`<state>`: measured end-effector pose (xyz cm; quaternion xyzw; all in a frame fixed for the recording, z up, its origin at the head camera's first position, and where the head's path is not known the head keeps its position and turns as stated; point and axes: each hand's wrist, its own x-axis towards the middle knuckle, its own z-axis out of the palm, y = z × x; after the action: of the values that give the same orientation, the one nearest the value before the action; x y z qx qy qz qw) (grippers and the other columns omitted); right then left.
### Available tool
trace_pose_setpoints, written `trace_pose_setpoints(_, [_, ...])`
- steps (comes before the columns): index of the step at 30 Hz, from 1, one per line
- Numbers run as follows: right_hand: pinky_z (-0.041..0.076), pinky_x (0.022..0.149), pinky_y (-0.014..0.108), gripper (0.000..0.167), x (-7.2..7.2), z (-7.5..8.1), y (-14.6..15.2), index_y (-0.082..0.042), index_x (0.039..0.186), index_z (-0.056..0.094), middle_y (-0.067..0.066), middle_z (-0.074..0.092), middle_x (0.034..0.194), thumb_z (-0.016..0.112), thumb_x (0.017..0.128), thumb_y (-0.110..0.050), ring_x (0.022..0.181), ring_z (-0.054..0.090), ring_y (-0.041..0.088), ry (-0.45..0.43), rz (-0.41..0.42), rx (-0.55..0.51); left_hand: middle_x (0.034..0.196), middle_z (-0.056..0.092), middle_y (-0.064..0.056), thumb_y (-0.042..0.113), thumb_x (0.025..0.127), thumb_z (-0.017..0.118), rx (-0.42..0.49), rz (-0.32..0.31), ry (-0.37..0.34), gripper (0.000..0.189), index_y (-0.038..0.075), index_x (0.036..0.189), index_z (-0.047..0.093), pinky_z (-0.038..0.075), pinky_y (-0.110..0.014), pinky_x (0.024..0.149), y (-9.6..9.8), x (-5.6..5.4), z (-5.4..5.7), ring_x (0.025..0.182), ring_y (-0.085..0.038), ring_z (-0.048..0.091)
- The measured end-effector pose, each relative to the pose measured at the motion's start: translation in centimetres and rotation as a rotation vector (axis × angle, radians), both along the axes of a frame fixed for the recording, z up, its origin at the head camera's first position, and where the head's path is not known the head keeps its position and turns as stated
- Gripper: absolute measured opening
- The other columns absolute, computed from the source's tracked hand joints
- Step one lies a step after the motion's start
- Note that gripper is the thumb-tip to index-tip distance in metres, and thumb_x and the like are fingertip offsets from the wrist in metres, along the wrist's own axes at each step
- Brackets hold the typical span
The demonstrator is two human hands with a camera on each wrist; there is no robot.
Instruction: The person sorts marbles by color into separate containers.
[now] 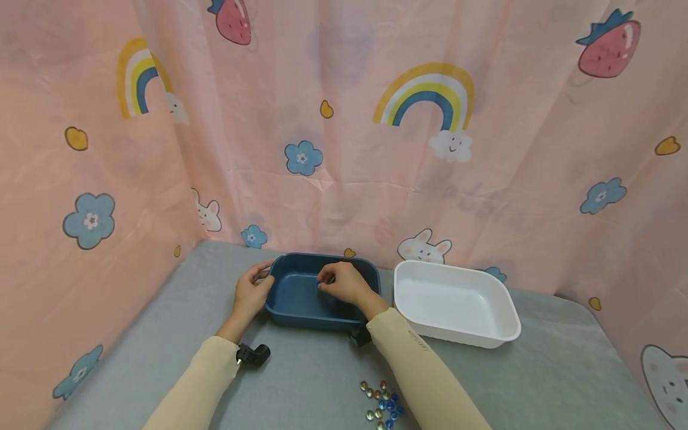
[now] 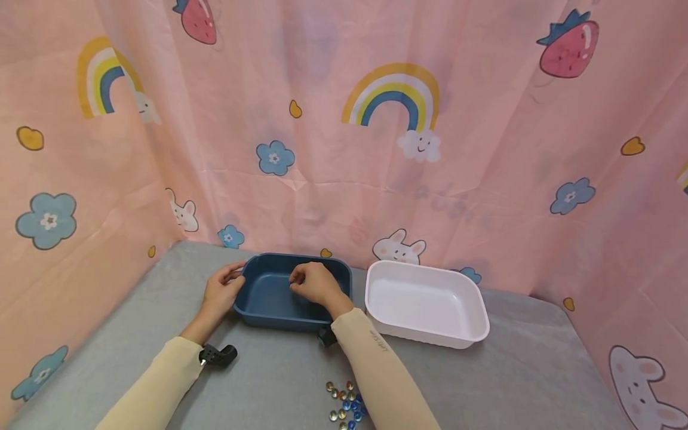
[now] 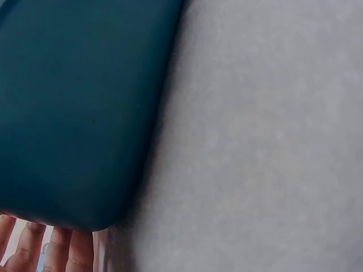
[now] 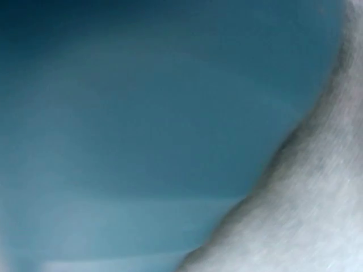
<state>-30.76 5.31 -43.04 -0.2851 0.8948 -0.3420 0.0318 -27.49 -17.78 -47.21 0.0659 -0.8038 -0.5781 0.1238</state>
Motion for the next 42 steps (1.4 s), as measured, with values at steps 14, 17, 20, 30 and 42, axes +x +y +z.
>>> trace_pose_setpoints(14, [0.048, 0.071, 0.027, 0.007, -0.2, -0.6, -0.3, -0.013, 0.091, 0.073, -0.001, 0.070, 0.084, 0.071, 0.084, -0.012, 0.073, 0.059, 0.009, -0.037, -0.033, 0.132, 0.121, 0.065, -0.019, 0.012, 0.089, 0.057, -0.014, -0.001, -0.002, 0.038, 0.010, 0.127, 0.063, 0.047, -0.025, 0.073, 0.1, 0.1, 0.0, 0.103, -0.031, 0.063])
trace_pose_setpoints(17, [0.049, 0.072, 0.027, 0.007, -0.2, -0.8, -0.3, -0.013, 0.089, 0.073, -0.001, 0.070, 0.083, 0.072, 0.083, -0.010, 0.073, 0.058, 0.008, -0.043, -0.042, 0.138, 0.121, 0.065, -0.018, 0.012, 0.090, 0.057, -0.017, -0.003, -0.005, 0.038, 0.011, 0.127, 0.062, 0.046, -0.025, 0.074, 0.1, 0.1, 0.0, 0.103, -0.031, 0.063])
trace_pose_setpoints(20, [0.049, 0.073, 0.028, 0.006, -0.3, -0.9, -0.2, -0.011, 0.088, 0.073, 0.000, 0.070, 0.082, 0.072, 0.082, -0.009, 0.073, 0.058, 0.009, -0.052, -0.048, 0.145, 0.121, 0.065, -0.018, 0.011, 0.090, 0.057, -0.013, -0.006, -0.002, 0.038, 0.010, 0.127, 0.063, 0.046, -0.025, 0.074, 0.1, 0.2, 0.1, 0.104, -0.030, 0.063])
trace_pose_setpoints(30, [0.048, 0.068, 0.026, 0.006, -0.4, -1.1, -0.3, -0.011, 0.087, 0.074, -0.001, 0.068, 0.080, 0.073, 0.082, -0.009, 0.069, 0.055, 0.009, -0.089, -0.074, 0.183, 0.118, 0.067, -0.019, 0.009, 0.087, 0.058, 0.016, -0.002, 0.020, 0.038, 0.010, 0.125, 0.064, 0.047, -0.024, 0.072, 0.0, 0.1, 0.0, 0.098, -0.031, 0.064])
trace_pose_setpoints(42, [0.048, 0.068, 0.026, 0.007, -0.6, -1.5, -0.2, -0.012, 0.087, 0.074, -0.002, 0.066, 0.076, 0.073, 0.081, -0.010, 0.069, 0.055, 0.009, -0.077, -0.055, 0.192, 0.118, 0.066, -0.020, 0.010, 0.088, 0.058, -0.002, -0.004, 0.033, 0.038, 0.008, 0.126, 0.063, 0.047, -0.022, 0.069, 0.1, 0.1, -0.1, 0.095, -0.029, 0.063])
